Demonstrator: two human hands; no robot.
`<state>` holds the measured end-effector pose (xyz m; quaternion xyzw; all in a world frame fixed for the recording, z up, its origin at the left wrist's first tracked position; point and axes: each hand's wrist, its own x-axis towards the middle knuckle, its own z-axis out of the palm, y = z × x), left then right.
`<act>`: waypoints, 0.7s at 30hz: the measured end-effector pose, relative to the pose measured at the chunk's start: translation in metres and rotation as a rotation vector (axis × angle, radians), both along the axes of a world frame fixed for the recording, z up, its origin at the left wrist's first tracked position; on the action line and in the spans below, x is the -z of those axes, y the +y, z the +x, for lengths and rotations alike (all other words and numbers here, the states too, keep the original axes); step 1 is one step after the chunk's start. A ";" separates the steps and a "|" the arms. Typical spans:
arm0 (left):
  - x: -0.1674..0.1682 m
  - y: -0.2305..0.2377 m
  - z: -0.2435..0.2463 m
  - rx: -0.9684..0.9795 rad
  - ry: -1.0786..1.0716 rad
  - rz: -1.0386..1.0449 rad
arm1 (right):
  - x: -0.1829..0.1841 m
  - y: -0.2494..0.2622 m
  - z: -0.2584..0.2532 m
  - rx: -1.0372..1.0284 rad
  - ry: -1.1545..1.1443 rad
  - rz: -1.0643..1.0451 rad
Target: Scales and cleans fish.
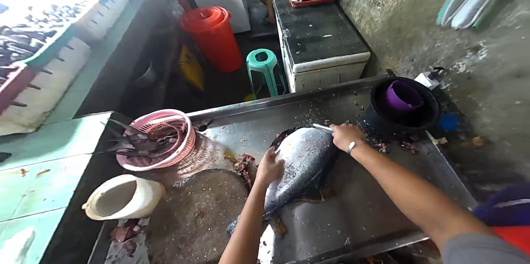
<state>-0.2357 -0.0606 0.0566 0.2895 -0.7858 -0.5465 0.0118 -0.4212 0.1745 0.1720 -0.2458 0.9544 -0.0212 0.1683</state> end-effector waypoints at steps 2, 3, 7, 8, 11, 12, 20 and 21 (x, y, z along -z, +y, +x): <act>0.011 0.010 0.047 -0.033 0.023 -0.107 | -0.011 -0.002 0.009 -0.049 0.041 -0.003; 0.014 0.019 0.073 -0.040 0.014 -0.176 | -0.010 0.000 0.016 -0.101 0.024 0.021; 0.006 0.055 0.155 0.009 -0.349 -0.503 | 0.001 0.027 -0.010 0.031 0.044 0.015; 0.006 0.060 0.165 0.020 -0.432 -0.549 | -0.001 0.029 -0.011 0.060 0.082 -0.022; 0.003 0.076 0.179 0.003 -0.551 -0.628 | 0.012 0.034 0.013 -0.085 0.059 -0.052; 0.000 0.081 0.180 0.008 -0.586 -0.641 | 0.021 0.042 0.009 -0.092 0.023 -0.049; -0.037 0.117 0.183 0.102 -0.722 -0.468 | 0.081 0.070 0.005 0.058 -0.060 -0.291; -0.040 0.120 0.185 0.107 -0.728 -0.450 | 0.096 0.075 -0.003 0.133 -0.111 -0.320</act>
